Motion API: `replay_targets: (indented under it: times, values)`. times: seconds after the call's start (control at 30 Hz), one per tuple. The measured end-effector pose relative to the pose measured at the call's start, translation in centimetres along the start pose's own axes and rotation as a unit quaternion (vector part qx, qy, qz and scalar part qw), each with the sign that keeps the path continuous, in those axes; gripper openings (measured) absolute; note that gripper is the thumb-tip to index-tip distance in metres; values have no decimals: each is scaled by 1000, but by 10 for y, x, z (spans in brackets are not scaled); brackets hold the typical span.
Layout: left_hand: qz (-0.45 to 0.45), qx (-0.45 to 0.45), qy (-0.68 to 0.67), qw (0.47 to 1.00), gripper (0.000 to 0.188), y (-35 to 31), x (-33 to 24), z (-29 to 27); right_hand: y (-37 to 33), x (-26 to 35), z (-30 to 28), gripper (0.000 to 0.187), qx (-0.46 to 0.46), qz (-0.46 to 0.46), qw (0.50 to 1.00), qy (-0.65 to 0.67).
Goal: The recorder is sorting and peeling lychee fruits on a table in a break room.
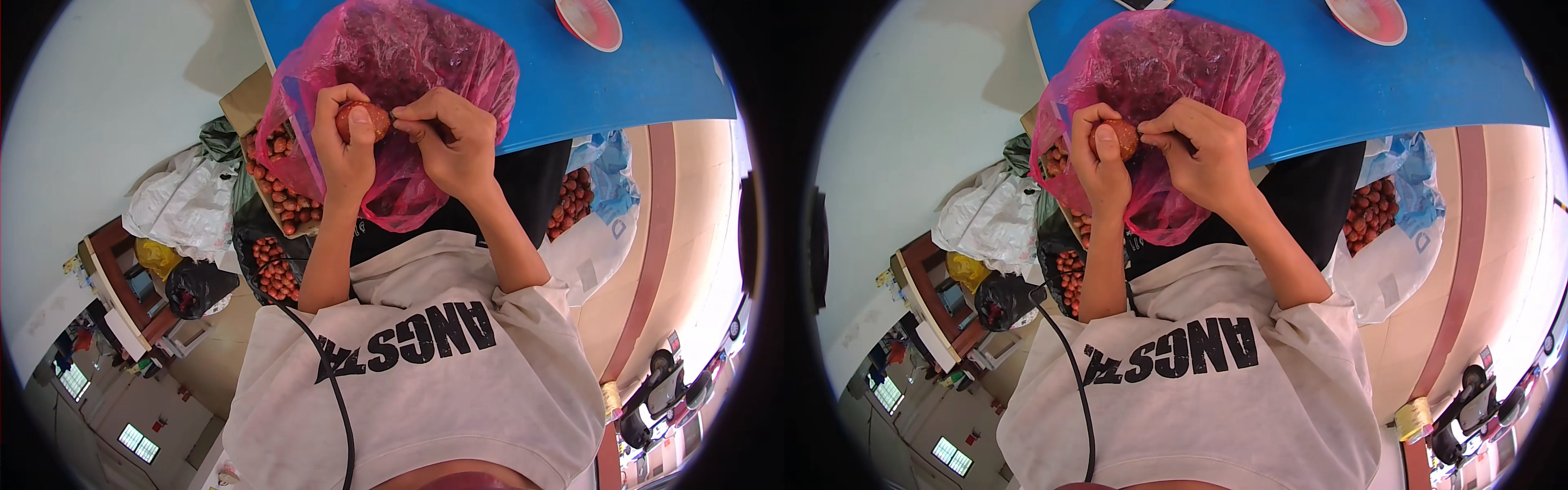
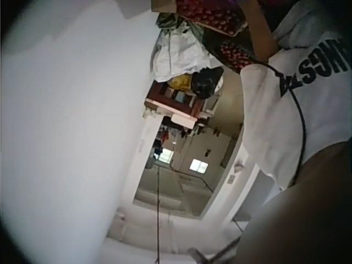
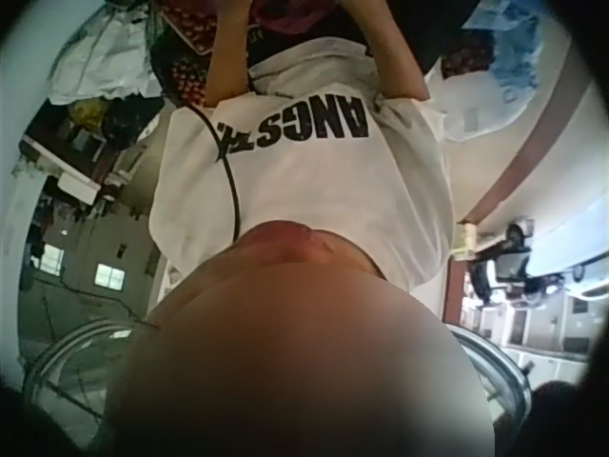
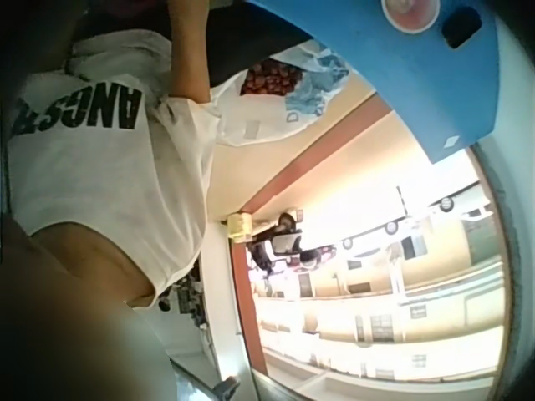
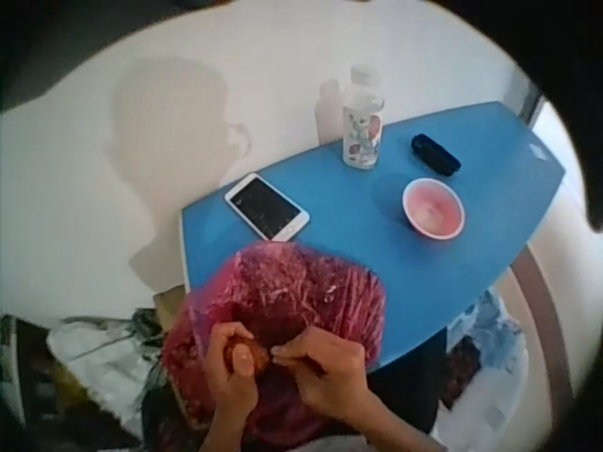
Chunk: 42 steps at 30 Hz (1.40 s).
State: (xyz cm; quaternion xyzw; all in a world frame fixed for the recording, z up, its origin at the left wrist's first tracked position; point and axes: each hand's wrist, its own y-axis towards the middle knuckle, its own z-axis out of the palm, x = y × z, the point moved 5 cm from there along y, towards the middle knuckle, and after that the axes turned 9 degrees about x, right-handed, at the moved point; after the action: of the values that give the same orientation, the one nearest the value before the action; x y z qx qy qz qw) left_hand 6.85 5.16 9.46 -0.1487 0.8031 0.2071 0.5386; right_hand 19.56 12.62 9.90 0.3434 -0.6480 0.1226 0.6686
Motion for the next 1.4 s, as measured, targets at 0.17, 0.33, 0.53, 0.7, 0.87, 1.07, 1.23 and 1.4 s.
replay_targets:
  times: [0.17, 0.33, 0.53, 0.7, 0.87, 1.07, 1.23, 1.4]
  values:
    - [0, -6, 3, 1000, 27, -1, 0, -1, 0, 2, 2, 22, 12, -12, 1000, 6]
    - [-7, -12, -14, 1000, 24, -4, -4, -4, -5, 2, 6, 19, 12, 27, 999, 32]
    - [-22, 20, -40, 999, 27, -6, -9, -17, -9, 10, 10, 18, 36, 82, 995, 37]
    - [6, 43, -154, 987, 39, -11, -59, -33, -11, 26, 0, 15, -25, 84, 976, 199]
    - [191, -119, -253, 941, 69, -27, -60, -139, -48, 37, -72, 11, -173, 19, 975, 138]
    - [-32, -349, -423, 836, 38, -72, 91, -242, -159, 3, -189, 13, -324, 145, 934, -44]
    - [-120, -332, -495, 794, 22, -145, 237, -265, -227, -56, -202, 16, -329, 334, 839, -278]
    - [-158, -356, -454, 801, 22, -162, 287, -254, -269, -117, -162, 19, -161, 404, 825, -360]
